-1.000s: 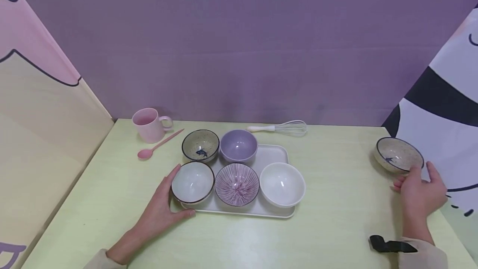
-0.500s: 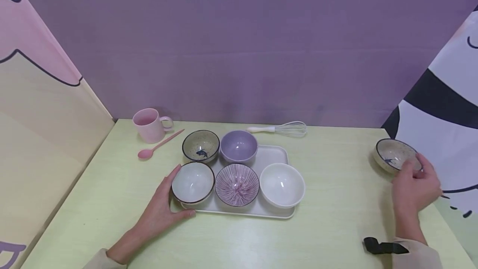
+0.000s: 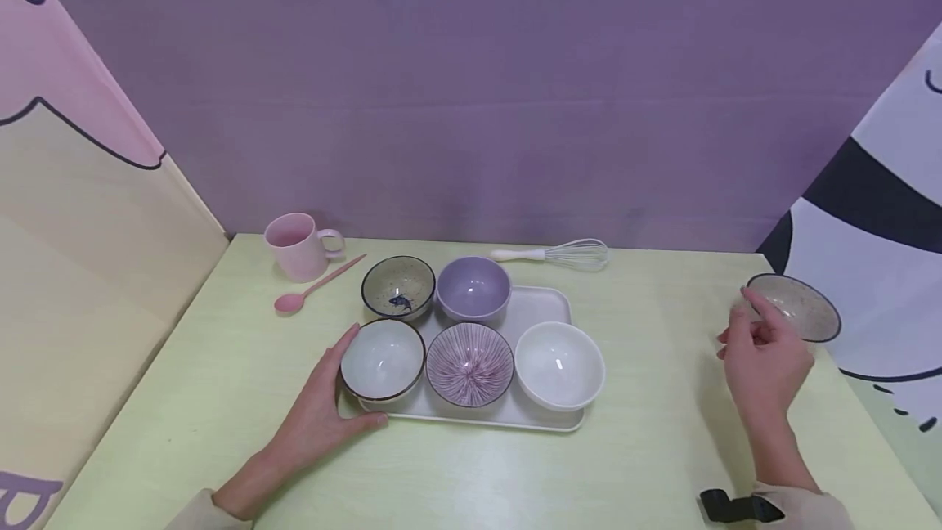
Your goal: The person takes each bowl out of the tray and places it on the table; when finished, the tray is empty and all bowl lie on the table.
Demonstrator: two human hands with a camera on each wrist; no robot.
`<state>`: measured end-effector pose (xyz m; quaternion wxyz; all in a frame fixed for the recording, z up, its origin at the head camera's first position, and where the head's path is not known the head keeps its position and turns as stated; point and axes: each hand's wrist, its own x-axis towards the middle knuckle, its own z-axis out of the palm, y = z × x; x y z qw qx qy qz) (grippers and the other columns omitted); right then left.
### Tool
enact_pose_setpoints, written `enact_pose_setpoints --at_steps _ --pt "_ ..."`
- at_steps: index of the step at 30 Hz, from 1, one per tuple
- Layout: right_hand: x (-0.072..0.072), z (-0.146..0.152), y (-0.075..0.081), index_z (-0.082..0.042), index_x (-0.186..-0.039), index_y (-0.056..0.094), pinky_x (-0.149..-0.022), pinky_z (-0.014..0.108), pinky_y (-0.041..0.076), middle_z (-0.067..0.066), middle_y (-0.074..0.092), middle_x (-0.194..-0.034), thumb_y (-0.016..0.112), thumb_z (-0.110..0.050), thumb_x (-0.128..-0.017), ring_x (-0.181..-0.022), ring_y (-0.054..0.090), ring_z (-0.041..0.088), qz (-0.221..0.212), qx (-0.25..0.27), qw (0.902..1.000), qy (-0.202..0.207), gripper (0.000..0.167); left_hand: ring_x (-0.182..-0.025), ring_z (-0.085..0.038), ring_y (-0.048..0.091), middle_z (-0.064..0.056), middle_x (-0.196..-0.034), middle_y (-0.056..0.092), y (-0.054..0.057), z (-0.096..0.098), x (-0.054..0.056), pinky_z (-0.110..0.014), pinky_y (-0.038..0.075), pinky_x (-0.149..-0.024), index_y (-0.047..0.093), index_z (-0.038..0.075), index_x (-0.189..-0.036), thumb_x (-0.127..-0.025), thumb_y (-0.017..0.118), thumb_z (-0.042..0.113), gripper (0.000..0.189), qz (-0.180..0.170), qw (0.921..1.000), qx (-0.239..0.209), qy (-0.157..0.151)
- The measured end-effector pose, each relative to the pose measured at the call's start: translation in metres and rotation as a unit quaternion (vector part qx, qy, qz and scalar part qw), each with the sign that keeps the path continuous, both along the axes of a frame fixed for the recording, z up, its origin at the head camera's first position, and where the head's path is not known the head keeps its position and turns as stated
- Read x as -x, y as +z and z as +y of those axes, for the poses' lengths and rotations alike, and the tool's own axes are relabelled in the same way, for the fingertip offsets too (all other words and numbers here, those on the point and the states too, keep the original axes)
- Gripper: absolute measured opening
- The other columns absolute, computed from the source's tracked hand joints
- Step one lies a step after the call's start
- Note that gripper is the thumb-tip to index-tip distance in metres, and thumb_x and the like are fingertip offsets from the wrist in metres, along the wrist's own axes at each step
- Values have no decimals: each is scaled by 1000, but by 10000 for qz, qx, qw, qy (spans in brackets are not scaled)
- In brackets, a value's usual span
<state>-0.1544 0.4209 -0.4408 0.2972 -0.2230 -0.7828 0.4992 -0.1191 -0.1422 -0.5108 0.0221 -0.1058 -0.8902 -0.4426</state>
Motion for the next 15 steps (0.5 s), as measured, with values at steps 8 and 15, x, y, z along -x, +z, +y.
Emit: enact_pose_setpoints --at_steps 8,15 --pt "-12 -30 1 -19 -145 76 -52 10 53 -15 68 -63 64 -16 -111 -47 60 1 -83 -216 9974 678 37 -165 -59 17 -17 -177 37 -2 0 0 -82 29 -124 24 36 -177 -73 106 35 133 -71 10000 -36 39" --pt "-23 -54 3 -11 -146 74 -52 12 55 -12 69 -64 65 -11 -111 -48 61 4 0 -624 9889 1345 36 -165 -59 17 -17 -177 37 -1 1 0 -82 29 -124 24 35 -177 -73 105 34 133 -82 9999 3 57"
